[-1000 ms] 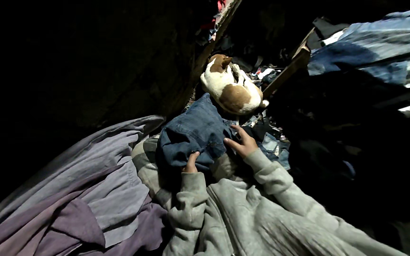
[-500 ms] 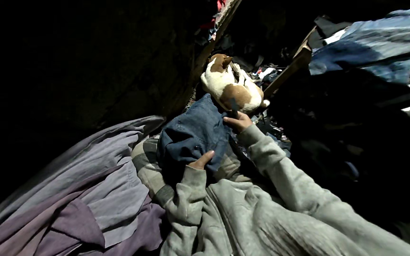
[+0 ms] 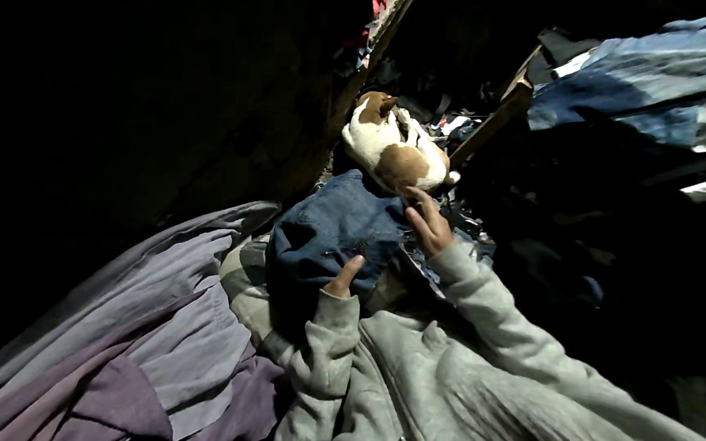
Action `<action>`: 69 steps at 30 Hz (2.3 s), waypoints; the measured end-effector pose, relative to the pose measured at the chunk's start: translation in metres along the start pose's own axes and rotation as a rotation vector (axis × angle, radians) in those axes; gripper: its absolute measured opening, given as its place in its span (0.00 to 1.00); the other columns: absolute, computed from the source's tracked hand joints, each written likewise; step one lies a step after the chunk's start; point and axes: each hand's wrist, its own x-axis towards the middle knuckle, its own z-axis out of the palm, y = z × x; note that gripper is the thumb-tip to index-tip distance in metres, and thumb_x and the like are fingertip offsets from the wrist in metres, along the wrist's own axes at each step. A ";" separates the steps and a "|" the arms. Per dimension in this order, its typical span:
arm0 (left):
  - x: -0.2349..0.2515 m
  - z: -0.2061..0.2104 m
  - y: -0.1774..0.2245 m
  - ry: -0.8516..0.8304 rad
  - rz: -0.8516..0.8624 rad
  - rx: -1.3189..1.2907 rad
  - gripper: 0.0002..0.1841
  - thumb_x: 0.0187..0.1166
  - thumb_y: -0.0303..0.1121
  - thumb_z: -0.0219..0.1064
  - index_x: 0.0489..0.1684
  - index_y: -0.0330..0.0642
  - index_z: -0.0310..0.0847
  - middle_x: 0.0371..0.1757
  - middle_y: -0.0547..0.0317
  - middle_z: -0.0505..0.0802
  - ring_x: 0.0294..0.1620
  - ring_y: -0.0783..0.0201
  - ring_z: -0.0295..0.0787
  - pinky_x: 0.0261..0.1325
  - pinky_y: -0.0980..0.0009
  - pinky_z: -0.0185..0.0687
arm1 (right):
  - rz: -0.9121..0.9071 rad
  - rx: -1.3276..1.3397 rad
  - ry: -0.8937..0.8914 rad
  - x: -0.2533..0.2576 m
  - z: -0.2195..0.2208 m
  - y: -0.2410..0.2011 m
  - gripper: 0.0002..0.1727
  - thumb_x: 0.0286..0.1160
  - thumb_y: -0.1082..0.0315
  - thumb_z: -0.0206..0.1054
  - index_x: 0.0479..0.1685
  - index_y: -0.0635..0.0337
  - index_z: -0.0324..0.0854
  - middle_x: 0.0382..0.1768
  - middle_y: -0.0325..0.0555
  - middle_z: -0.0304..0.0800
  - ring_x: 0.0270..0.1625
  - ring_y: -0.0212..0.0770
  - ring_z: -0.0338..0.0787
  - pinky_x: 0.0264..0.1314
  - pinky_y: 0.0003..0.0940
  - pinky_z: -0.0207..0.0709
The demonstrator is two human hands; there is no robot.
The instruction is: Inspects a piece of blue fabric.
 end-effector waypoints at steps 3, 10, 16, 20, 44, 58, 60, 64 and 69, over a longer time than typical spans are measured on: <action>-0.002 0.004 -0.006 0.024 -0.034 -0.101 0.07 0.71 0.13 0.62 0.37 0.32 0.83 0.31 0.61 0.95 0.37 0.73 0.93 0.50 0.74 0.90 | -0.127 -0.091 0.039 -0.034 -0.004 -0.009 0.32 0.89 0.52 0.50 0.83 0.66 0.66 0.42 0.55 0.91 0.37 0.47 0.90 0.43 0.50 0.84; 0.002 -0.003 -0.013 -0.049 -0.082 -0.131 0.09 0.77 0.14 0.59 0.37 0.33 0.85 0.31 0.58 0.96 0.36 0.70 0.94 0.47 0.72 0.91 | -0.359 -0.100 -0.116 -0.062 -0.015 -0.027 0.31 0.87 0.50 0.56 0.77 0.65 0.75 0.46 0.55 0.93 0.34 0.46 0.91 0.36 0.49 0.86; -0.004 0.005 0.009 -0.203 -0.126 -0.010 0.16 0.81 0.14 0.47 0.29 0.37 0.80 0.24 0.66 0.93 0.29 0.79 0.90 0.40 0.82 0.86 | -0.365 -0.149 -0.190 -0.070 0.008 -0.029 0.28 0.88 0.53 0.56 0.81 0.57 0.76 0.48 0.61 0.92 0.36 0.56 0.92 0.36 0.54 0.85; 0.002 -0.008 -0.010 -0.210 -0.122 -0.086 0.10 0.80 0.14 0.56 0.38 0.31 0.84 0.32 0.60 0.96 0.37 0.73 0.94 0.51 0.76 0.89 | -0.364 -0.146 -0.167 -0.070 0.011 -0.025 0.27 0.88 0.55 0.55 0.81 0.56 0.76 0.46 0.61 0.91 0.34 0.55 0.91 0.35 0.52 0.85; -0.021 0.030 0.029 0.067 -0.117 0.186 0.09 0.70 0.09 0.65 0.44 0.24 0.78 0.33 0.57 0.93 0.37 0.74 0.90 0.51 0.77 0.86 | -0.296 -0.151 -0.042 -0.051 0.013 -0.008 0.22 0.86 0.60 0.57 0.72 0.53 0.86 0.44 0.60 0.92 0.37 0.54 0.91 0.41 0.51 0.84; -0.003 -0.002 -0.010 -0.025 -0.084 0.021 0.07 0.75 0.11 0.64 0.45 0.24 0.85 0.37 0.52 0.96 0.43 0.70 0.93 0.55 0.75 0.88 | -0.283 -0.127 -0.263 -0.057 0.003 -0.017 0.25 0.88 0.54 0.56 0.80 0.50 0.78 0.53 0.60 0.92 0.46 0.58 0.93 0.49 0.59 0.84; -0.003 0.001 -0.014 0.033 -0.023 0.039 0.09 0.69 0.09 0.67 0.44 0.24 0.85 0.37 0.52 0.95 0.42 0.69 0.93 0.54 0.73 0.89 | -0.321 -0.212 -0.201 -0.059 0.004 -0.019 0.23 0.86 0.57 0.58 0.77 0.47 0.82 0.43 0.59 0.92 0.35 0.56 0.91 0.36 0.56 0.84; -0.007 0.008 -0.011 0.120 -0.005 0.069 0.13 0.66 0.10 0.70 0.47 0.26 0.82 0.37 0.55 0.94 0.41 0.70 0.92 0.52 0.72 0.88 | -0.341 -0.302 -0.051 -0.058 0.007 -0.017 0.22 0.84 0.61 0.59 0.73 0.45 0.85 0.38 0.59 0.91 0.28 0.56 0.90 0.27 0.54 0.82; -0.008 0.008 -0.007 0.213 -0.108 0.102 0.12 0.71 0.13 0.69 0.51 0.23 0.80 0.41 0.50 0.93 0.43 0.68 0.90 0.53 0.71 0.87 | -0.224 -0.145 -0.047 -0.047 -0.005 -0.004 0.23 0.89 0.58 0.53 0.76 0.53 0.82 0.51 0.60 0.93 0.47 0.57 0.93 0.52 0.56 0.84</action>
